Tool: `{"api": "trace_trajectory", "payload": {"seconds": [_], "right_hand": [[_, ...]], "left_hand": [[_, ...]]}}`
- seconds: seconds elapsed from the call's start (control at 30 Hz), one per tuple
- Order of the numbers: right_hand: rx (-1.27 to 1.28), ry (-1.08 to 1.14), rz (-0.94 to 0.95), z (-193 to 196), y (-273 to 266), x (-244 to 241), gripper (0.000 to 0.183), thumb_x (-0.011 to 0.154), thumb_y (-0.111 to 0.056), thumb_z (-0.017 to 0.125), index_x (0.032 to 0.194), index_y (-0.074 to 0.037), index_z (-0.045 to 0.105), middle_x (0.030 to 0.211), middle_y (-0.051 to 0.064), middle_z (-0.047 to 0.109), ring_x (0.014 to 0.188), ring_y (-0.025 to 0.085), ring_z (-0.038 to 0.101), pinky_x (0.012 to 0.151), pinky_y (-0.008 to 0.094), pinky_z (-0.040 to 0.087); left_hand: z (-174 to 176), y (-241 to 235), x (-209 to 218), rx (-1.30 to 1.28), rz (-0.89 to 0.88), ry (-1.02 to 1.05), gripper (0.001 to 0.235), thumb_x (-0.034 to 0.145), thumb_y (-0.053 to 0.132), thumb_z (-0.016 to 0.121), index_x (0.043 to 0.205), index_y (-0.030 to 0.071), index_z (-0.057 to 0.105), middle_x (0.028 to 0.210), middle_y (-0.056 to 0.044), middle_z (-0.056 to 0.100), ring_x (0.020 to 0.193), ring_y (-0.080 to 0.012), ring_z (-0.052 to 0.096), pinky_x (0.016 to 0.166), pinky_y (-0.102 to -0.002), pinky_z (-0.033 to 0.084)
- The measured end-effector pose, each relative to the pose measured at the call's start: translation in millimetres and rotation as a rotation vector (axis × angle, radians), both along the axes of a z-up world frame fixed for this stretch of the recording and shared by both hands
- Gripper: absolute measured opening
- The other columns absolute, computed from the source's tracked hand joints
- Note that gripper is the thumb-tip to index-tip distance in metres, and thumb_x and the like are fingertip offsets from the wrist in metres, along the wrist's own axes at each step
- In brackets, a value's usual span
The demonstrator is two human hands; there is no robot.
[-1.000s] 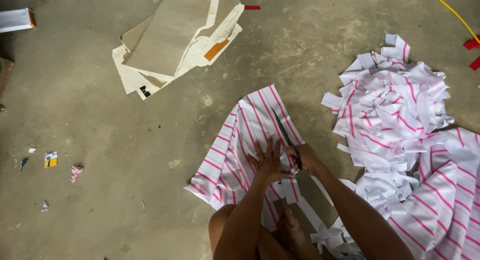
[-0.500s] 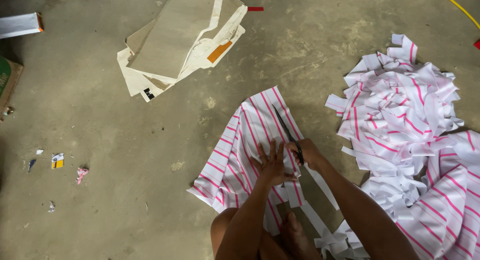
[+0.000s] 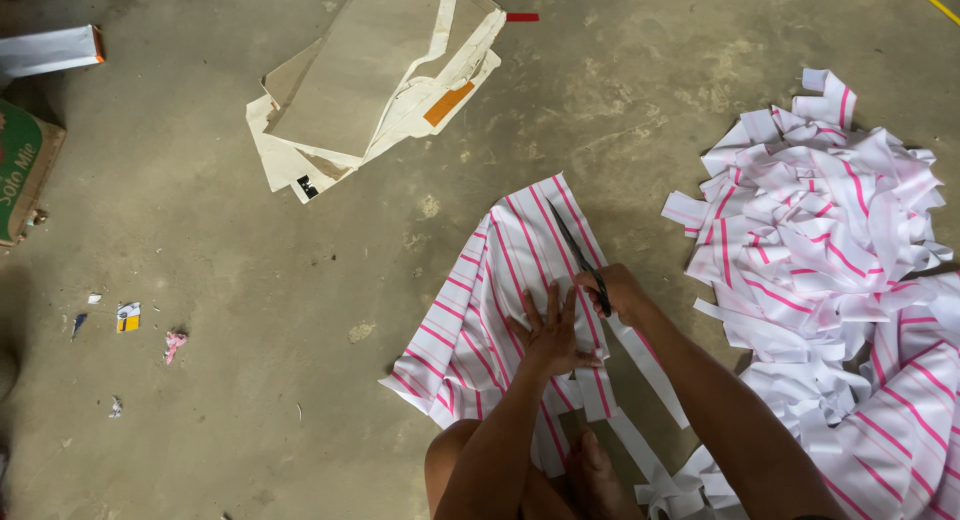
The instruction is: Cutting a piece of striped fabric into thin strips using scissors
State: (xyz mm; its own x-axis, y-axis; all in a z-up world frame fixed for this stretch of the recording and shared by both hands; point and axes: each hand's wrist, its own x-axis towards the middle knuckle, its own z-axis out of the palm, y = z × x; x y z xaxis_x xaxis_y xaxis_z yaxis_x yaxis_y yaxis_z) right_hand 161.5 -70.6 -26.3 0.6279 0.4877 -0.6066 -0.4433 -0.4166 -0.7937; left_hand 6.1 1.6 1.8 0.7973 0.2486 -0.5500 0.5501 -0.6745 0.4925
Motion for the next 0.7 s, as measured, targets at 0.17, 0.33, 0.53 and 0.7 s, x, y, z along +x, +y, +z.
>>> {"api": "trace_trajectory", "payload": {"seconds": [0.17, 0.33, 0.53, 0.7], "right_hand": [[-0.001, 0.003, 0.018, 4.5, 9.8, 11.4, 0.039, 0.080, -0.032, 0.082, 0.076, 0.001, 0.062, 0.055, 0.010, 0.053, 0.038, 0.020, 0.055, 0.035, 0.032, 0.050], [0.051, -0.023, 0.023, -27.7, 12.1, 22.7, 0.032, 0.080, -0.023, 0.082, 0.071, 0.001, 0.063, 0.053, 0.011, 0.052, 0.037, 0.021, 0.053, 0.032, 0.031, 0.047], [0.075, -0.017, 0.024, -7.4, 18.8, 24.8, 0.037, 0.078, -0.026, 0.085, 0.070, 0.001, 0.062, 0.052, 0.012, 0.052, 0.038, 0.021, 0.053, 0.032, 0.032, 0.046], [0.087, -0.011, 0.033, -25.0, 28.5, 38.4, 0.037, 0.077, -0.029, 0.084, 0.070, -0.001, 0.061, 0.052, 0.010, 0.050, 0.037, 0.019, 0.052, 0.032, 0.030, 0.044]], "left_hand": [[4.7, -1.9, 0.4, 0.004, 0.020, 0.000, 0.132, 0.068, 0.060, 0.075, 0.166, 0.026, -0.007, 0.172, -0.005, -0.022, 0.145, -0.0517, -0.035, 0.105, -0.083, -0.019], [-3.6, -1.3, 0.7, 0.003, 0.015, -0.001, 0.133, 0.067, 0.058, 0.076, 0.166, 0.025, -0.006, 0.172, -0.006, -0.022, 0.144, -0.0526, -0.037, 0.102, -0.083, -0.021], [-2.6, -0.6, 0.1, -0.016, 0.019, -0.011, 0.137, 0.064, 0.062, 0.076, 0.166, 0.025, -0.007, 0.172, -0.008, -0.020, 0.143, -0.0517, -0.038, 0.103, -0.081, -0.024], [-2.3, -1.6, 2.1, 0.004, 0.025, -0.002, 0.135, 0.064, 0.059, 0.077, 0.166, 0.025, -0.006, 0.172, -0.006, -0.020, 0.144, -0.0519, -0.038, 0.101, -0.081, -0.027]]}}
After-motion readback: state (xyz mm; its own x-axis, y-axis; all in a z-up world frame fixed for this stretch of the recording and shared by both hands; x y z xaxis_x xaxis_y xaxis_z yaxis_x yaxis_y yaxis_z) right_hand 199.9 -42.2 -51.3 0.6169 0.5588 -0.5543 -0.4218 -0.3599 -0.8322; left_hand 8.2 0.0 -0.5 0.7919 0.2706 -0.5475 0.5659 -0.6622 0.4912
